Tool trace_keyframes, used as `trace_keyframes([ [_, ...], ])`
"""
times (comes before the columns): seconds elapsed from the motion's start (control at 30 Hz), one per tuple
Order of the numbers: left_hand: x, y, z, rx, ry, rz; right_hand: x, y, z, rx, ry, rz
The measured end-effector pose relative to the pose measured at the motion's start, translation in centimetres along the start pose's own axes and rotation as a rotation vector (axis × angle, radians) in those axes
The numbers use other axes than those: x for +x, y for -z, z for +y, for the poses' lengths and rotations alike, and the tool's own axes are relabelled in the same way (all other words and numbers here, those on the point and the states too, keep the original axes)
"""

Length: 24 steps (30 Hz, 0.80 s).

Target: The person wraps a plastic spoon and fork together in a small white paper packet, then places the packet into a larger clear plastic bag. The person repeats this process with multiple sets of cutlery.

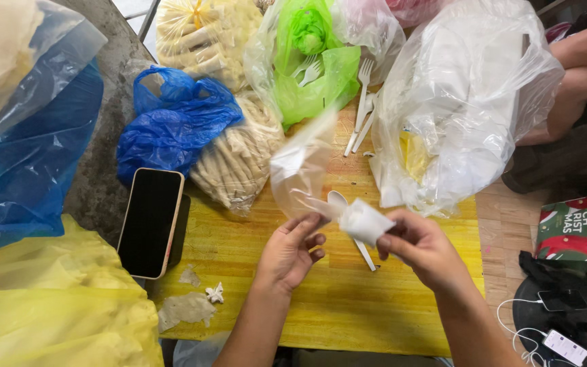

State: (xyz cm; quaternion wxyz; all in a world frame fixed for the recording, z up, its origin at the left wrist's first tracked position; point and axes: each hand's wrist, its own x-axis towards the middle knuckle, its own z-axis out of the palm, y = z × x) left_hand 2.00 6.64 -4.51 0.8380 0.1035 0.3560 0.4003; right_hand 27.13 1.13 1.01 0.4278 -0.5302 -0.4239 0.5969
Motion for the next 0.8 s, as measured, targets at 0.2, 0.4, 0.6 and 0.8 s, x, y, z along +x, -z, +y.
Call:
trace_keyframes([
  [0.2,-0.6,-1.5,-0.1,0.017,-0.006,-0.093,-2.3,-1.0,0.0,-0.271,0.345,-0.054],
  [0.4,-1.0,-1.6,-0.4,0.082,-0.044,-0.197,-1.6,-1.7,-0.5,-0.373,0.260,0.120],
  [0.6,-1.5,-1.2,-0.4,0.085,-0.100,-0.171,-1.4,-1.5,-0.2,-0.368,0.171,0.086],
  [0.8,-0.6,-0.2,-1.8,0.202,-0.300,-0.176,-3.5,-3.7,-3.5,-0.170,0.092,0.008],
])
